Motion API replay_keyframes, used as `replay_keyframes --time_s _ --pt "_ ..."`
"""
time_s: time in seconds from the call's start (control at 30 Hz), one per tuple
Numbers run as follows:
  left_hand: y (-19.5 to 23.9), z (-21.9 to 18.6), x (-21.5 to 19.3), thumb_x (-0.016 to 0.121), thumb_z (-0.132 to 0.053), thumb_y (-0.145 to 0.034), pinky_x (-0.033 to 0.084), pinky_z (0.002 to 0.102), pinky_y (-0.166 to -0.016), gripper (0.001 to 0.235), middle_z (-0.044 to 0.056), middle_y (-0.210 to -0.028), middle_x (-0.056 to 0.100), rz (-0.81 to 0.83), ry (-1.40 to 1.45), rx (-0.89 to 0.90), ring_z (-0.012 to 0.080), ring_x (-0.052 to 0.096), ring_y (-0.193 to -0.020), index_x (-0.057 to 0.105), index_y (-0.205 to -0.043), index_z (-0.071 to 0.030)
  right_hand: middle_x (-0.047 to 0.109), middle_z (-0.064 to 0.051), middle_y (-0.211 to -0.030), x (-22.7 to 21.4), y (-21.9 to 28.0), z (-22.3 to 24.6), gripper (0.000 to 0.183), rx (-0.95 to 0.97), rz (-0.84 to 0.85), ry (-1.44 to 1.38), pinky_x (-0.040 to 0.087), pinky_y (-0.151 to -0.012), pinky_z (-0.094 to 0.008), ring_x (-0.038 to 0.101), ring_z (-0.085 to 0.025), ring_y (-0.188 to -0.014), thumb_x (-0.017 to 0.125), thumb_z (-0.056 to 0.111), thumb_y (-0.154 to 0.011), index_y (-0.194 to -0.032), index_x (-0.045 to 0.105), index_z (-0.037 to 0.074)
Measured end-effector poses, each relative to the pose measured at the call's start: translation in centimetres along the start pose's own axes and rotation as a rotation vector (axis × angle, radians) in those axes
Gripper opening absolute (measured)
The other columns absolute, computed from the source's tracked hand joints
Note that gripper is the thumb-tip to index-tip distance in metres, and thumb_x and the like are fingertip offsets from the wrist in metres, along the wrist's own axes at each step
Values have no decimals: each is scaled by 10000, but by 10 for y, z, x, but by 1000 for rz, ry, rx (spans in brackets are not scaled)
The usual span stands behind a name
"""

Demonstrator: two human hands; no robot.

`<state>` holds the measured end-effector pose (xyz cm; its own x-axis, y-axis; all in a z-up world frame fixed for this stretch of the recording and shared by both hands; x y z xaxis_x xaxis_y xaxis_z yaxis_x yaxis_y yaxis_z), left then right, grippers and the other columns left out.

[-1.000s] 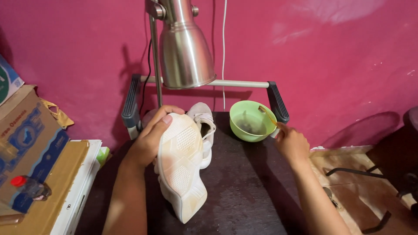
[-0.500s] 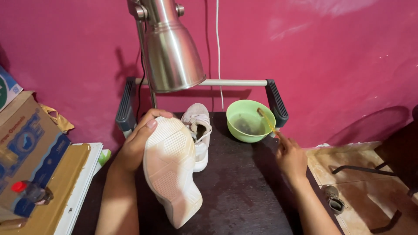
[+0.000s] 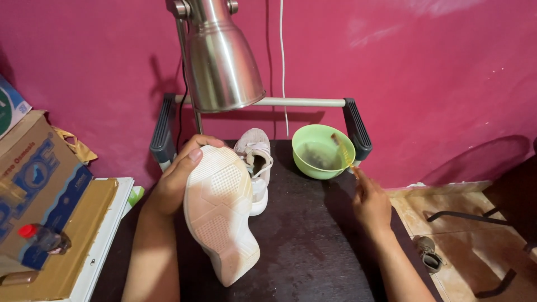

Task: The person scrubs a white sneaker with a toothbrush dipped in a bowl of water. They clean the upper fabric, laces, and the sole of the shoe, repeatedly dipping the brush to re-wet it.

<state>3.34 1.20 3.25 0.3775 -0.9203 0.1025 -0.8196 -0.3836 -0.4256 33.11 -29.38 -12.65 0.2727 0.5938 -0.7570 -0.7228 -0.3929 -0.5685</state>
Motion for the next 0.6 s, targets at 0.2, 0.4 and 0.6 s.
replay_keyframes --time_s 0.2,0.4,0.6 --pt "-2 15 -10 443 -374 -983 439 227 -643 485 70 -856 537 9 -32 18 115 537 -687 602 -1293 -36 719 -168 -976 2 2 -1 557 -1 -2 -2 580 -853 -560 713 -411 -983 581 139 -903 -1421 651 329" --pt "-6 19 -13 419 -389 -1007 410 225 -692 501 63 -922 530 22 -85 47 129 492 -759 603 -1333 -56 717 -209 -1068 10 4 -20 594 -16 8 -81 565 -884 -563 697 -441 -1019 617 71 -895 -1454 646 272" --pt "4 2 -4 382 -344 -1025 424 267 -920 392 70 -1144 630 67 -107 -53 148 582 -1012 599 -1244 -103 657 -179 -1379 3 0 -7 617 98 105 -257 461 -1021 -477 607 -351 -1269 492 -2 -899 -1488 603 147"
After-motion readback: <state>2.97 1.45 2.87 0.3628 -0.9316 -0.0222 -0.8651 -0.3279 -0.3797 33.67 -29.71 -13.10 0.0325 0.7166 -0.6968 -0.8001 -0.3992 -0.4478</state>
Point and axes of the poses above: each hand's wrist, its own y-axis away from the middle knuckle, its own x-axis out of the palm, z = x × y, the point moved 5 cm from there along -y, towards the middle knuckle
